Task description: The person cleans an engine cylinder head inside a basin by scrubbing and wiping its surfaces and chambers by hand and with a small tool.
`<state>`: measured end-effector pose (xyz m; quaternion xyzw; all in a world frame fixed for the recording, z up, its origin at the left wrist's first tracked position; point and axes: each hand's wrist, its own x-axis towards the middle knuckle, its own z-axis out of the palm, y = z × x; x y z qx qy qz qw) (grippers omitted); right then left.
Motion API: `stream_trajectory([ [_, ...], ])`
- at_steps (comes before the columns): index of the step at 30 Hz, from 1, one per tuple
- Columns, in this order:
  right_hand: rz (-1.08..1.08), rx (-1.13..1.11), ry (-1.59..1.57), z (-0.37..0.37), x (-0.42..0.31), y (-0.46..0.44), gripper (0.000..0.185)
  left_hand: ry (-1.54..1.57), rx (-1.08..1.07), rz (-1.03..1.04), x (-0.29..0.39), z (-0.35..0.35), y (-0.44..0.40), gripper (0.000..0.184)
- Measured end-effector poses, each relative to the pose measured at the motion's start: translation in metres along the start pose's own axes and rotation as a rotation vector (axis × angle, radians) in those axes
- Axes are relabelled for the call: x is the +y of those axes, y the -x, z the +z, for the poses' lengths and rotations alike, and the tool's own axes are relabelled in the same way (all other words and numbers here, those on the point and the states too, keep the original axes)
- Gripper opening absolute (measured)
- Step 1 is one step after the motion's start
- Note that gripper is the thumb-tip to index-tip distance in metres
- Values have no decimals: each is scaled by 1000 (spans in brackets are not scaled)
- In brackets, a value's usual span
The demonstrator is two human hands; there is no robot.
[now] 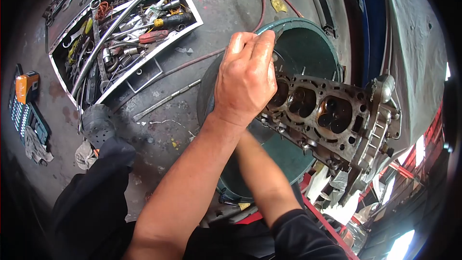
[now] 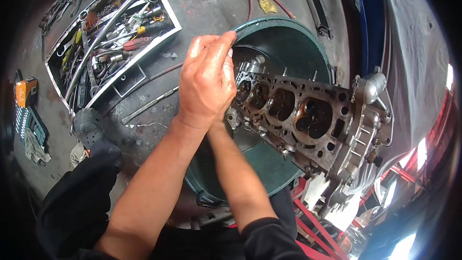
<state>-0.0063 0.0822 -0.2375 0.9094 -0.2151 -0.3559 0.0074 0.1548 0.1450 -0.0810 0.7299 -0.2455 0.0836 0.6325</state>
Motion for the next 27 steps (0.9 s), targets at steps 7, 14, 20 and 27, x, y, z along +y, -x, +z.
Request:
stream_trajectory([
  [7,175,-220,-741,19,-30,15,44,-40,-20,64,-1,5,1,37],
  [14,281,-80,-902,-23,-29,68,30,-180,-17,261,7,10,9,34],
  [20,164,285,-735,-72,3,191,21,-593,-932,-151,-2,77,51,22],
  [27,216,452,-720,-75,18,258,32,-1069,-1530,-676,-87,91,101,25],
])
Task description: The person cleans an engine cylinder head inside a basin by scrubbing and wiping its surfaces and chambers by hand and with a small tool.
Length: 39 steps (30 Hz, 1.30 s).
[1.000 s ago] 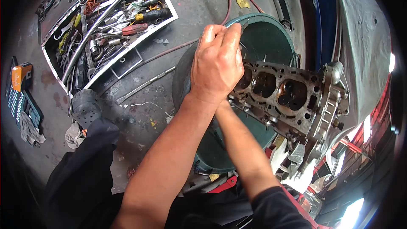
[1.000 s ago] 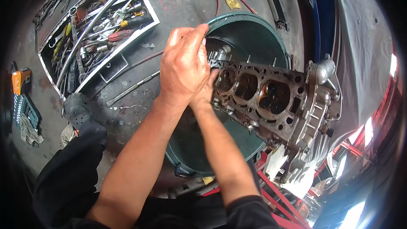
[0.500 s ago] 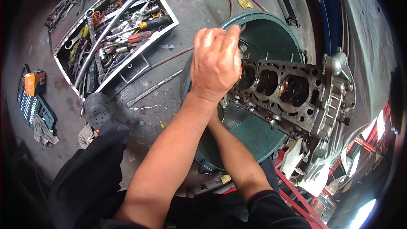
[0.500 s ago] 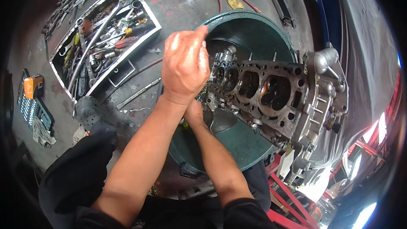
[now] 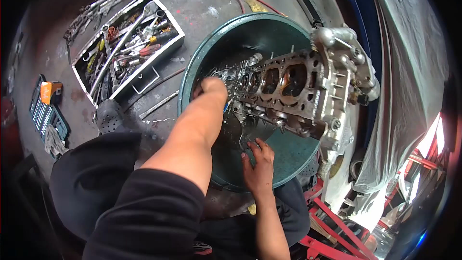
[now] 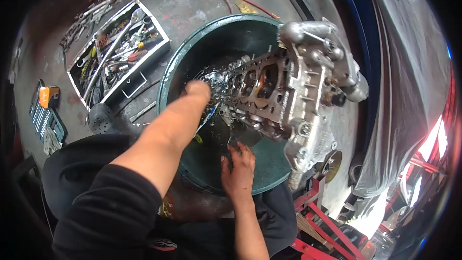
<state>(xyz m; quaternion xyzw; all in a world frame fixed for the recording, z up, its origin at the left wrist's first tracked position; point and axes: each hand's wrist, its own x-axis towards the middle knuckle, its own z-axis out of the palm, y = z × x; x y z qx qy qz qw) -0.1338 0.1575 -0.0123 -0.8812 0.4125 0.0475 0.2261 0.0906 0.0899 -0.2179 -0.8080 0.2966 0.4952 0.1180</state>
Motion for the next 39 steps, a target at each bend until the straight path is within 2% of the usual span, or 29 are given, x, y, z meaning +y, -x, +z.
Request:
stream_trajectory([
  [1,16,23,-15,-3,-2,3,33,-101,-174,-14,5,18,0,30],
  [2,10,42,-33,-4,-3,6,33,-72,-50,54,5,48,1,36],
  [4,3,88,-86,-5,-3,12,33,155,-152,-55,2,50,22,40],
  [5,5,84,-100,-6,-5,18,33,36,-148,67,2,38,44,38],
  [7,-62,127,-101,-17,-12,24,32,-245,-25,0,10,26,37,34],
  [8,-112,172,-71,-24,-18,27,29,-28,-27,53,7,32,21,34],
  [9,-123,168,-75,-34,-26,27,29,177,-89,43,4,21,39,35],
  [11,-276,270,56,-59,-47,31,26,213,166,226,4,23,80,32],
  [12,-343,312,101,-74,-59,31,26,436,277,255,2,22,94,27],
  [14,-461,405,199,-103,-84,22,25,703,385,216,9,34,102,24],
  [17,-524,546,339,-139,-117,1,22,1324,602,70,26,56,121,25],
  [19,-452,660,413,-158,-126,-25,20,1401,679,17,43,82,116,29],
  [20,-471,674,483,-169,-127,-44,20,1873,481,-54,57,95,100,26],
  [22,-430,669,603,-190,-126,-83,27,2485,229,-121,48,91,129,26],
  [24,-337,618,628,-207,-116,-129,42,2807,102,-309,64,93,123,24],
  [25,-298,580,608,-217,-108,-153,50,3058,-130,-395,65,88,122,23],
  [26,-240,526,580,-224,-105,-174,61,2933,-119,-263,60,83,130,25],
  [27,-172,500,557,-220,-110,-186,64,3026,-82,-212,60,76,125,19],
  [29,-46,402,450,-214,-110,-210,61,3213,-166,-65,72,66,131,18],
  [30,-43,393,455,-217,-105,-218,61,3244,-148,-52,67,48,143,26],
  [31,62,304,361,-222,-99,-228,60,3278,-129,-1,68,40,154,39],
  [32,165,217,264,-225,-93,-239,60,3086,-40,53,77,38,153,42],
  [33,215,217,150,-221,-94,-236,52,2763,254,204,96,42,151,43],
  [34,208,225,168,-222,-90,-238,49,2434,540,252,102,38,157,44],
  [36,160,240,195,-229,-73,-245,46,1361,839,396,89,39,179,49],
  [37,119,244,205,-234,-63,-251,45,1420,786,476,76,33,187,49],
  [39,239,172,54,-238,-56,-250,43,1373,794,536,75,37,183,50],
])
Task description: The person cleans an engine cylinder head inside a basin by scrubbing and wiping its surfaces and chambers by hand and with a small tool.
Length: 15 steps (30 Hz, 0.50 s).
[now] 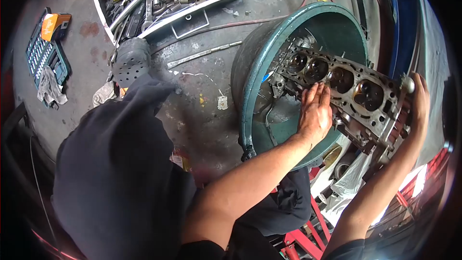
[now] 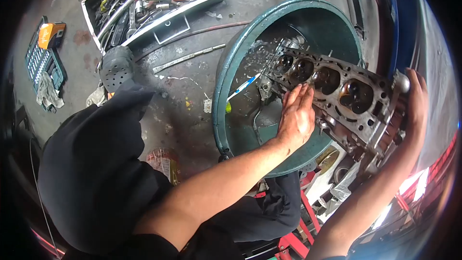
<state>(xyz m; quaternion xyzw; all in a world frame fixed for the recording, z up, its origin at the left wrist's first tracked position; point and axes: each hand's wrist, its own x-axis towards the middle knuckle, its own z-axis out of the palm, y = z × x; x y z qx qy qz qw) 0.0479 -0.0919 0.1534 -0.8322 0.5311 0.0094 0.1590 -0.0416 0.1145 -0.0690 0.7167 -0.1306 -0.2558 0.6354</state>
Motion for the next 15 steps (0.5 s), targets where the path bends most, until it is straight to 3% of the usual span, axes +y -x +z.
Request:
stream_trajectory([
  [4,23,-68,-44,-13,36,-20,39,-28,-16,62,-25,12,-1,50],
  [8,45,-25,-90,-11,55,-25,38,-129,-54,-133,-25,29,-9,51],
  [12,95,-16,-65,-3,50,-19,40,-206,-40,10,-33,35,-2,48],
  [14,114,0,-71,-3,55,-17,42,-274,-8,-193,-59,40,-24,47],
  [15,62,-2,-66,-4,58,-19,43,-269,-96,-154,-49,25,-29,47],
])
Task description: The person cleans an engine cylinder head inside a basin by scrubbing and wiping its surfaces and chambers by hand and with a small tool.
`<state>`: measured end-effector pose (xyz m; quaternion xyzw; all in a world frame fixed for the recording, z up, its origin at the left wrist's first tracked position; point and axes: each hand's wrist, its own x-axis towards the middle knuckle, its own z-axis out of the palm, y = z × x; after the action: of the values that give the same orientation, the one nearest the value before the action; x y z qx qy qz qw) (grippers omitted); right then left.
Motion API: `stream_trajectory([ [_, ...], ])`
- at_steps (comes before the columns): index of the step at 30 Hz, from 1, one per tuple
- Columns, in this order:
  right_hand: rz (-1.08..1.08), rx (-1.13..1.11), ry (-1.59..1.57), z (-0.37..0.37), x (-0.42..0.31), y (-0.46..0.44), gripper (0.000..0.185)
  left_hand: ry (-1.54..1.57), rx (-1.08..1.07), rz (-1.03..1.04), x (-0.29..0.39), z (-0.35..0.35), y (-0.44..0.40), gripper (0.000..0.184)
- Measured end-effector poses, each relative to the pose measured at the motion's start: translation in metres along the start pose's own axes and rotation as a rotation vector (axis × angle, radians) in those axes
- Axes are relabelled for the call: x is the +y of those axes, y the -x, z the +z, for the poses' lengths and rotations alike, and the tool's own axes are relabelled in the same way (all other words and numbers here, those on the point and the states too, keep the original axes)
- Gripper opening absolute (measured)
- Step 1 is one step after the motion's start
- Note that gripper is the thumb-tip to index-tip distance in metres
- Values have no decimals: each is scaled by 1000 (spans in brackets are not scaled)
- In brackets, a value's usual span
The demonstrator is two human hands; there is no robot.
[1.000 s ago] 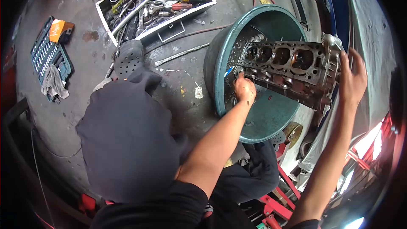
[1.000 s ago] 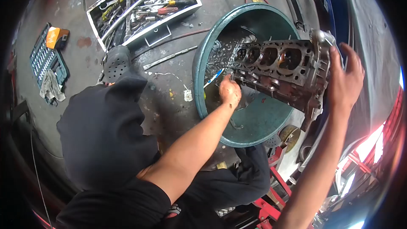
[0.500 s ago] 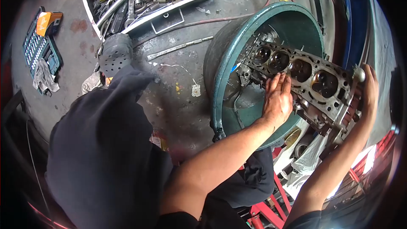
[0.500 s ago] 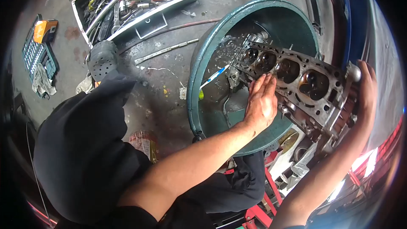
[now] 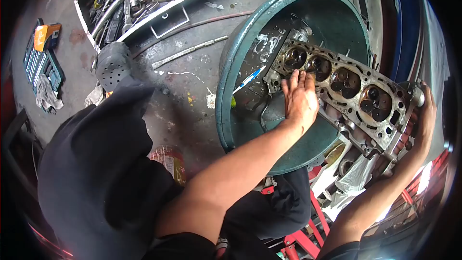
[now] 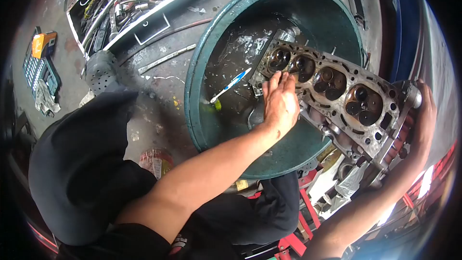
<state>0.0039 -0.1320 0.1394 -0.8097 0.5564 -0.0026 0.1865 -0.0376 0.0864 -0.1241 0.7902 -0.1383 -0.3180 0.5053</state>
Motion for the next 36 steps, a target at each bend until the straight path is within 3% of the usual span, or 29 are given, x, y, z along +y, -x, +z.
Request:
stream_trajectory([
  [1,-63,-4,-3,1,0,-6,43,254,140,-102,9,21,-2,45],
  [3,-193,59,7,4,11,-21,42,33,11,157,14,5,25,49],
  [4,-244,87,24,4,11,-15,42,82,126,240,0,9,24,51],
  [5,-294,116,43,5,12,-10,41,-21,103,189,-13,14,17,46],
  [7,45,51,-52,13,-18,12,39,-106,115,-100,-38,18,-8,40],
  [9,-12,-14,-11,5,-10,-3,40,-144,5,-283,-42,11,-21,35],
  [10,-37,-9,18,5,-10,-4,41,118,-34,-497,-36,-1,-37,35],
  [11,-48,1,54,2,-7,-2,42,118,-44,-492,-33,5,-36,35],
  [14,27,-84,64,-3,-11,0,42,797,15,-367,-21,33,-19,44],
  [15,42,-112,58,-2,-12,-4,42,-71,28,75,-5,20,6,48],
  [18,-53,-31,46,-2,1,-5,42,35,56,274,-9,8,24,51],
  [19,-51,-35,34,-1,-4,-4,42,-42,-15,249,-22,2,15,51],
  [22,-38,-39,22,0,-8,-1,41,-112,36,11,-34,10,-6,48],
  [23,-37,-43,17,2,-9,-2,41,-28,0,17,-24,13,-1,46],
  [26,-32,-41,10,0,-8,3,40,39,212,237,-7,17,29,46],
  [30,-27,-48,8,-1,-13,4,38,-100,4,-48,-13,10,-3,45],
  [31,-30,-50,4,-1,-13,3,38,17,18,-46,7,5,5,45],
  [33,-21,-48,-11,0,-9,5,38,70,36,236,40,-7,35,45],
  [35,1,-58,-21,4,-12,8,37,95,151,313,25,-1,40,46],
  [36,12,-66,-25,5,-15,10,37,-4,140,186,7,13,32,45],
])
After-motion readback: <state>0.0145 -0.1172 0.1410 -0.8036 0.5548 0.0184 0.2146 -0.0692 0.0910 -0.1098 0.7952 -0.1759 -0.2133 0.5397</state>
